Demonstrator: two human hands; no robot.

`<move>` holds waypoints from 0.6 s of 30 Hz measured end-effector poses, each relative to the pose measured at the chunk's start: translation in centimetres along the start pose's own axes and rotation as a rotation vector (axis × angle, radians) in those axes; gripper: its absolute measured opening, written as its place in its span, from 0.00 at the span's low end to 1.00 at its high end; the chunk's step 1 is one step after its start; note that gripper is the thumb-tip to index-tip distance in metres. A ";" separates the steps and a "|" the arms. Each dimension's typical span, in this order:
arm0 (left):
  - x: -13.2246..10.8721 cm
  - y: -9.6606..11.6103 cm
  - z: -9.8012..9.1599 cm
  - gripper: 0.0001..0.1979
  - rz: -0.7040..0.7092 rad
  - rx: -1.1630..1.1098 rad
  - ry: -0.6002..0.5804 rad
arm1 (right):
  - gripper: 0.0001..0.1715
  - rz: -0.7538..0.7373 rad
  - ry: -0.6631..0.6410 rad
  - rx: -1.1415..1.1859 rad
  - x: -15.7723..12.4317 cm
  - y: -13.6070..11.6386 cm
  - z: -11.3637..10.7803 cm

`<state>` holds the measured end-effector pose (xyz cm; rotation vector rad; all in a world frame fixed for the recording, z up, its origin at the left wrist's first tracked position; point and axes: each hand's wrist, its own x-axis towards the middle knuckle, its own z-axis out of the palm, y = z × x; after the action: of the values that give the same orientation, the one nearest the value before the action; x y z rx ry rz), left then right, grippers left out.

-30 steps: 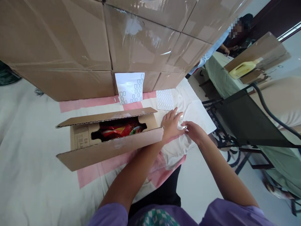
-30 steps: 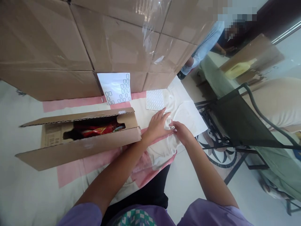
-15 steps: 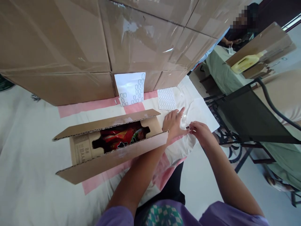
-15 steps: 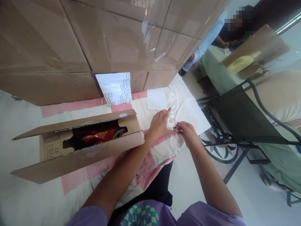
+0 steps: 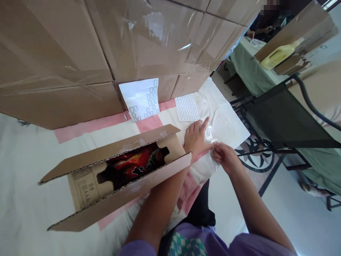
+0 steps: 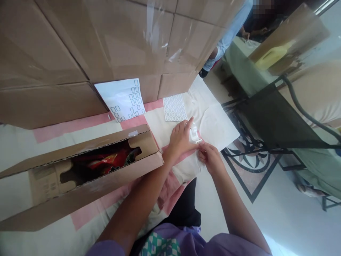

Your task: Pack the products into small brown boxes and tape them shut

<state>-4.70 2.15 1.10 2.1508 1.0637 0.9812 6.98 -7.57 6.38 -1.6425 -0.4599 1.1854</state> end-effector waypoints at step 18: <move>-0.1 -0.1 0.1 0.53 0.011 -0.026 -0.018 | 0.28 -0.042 -0.009 0.102 1.5 2.1 0.1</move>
<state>-4.69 2.08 0.90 2.1424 1.0261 0.9742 7.06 -7.24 3.86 -1.5334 -0.4304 1.1676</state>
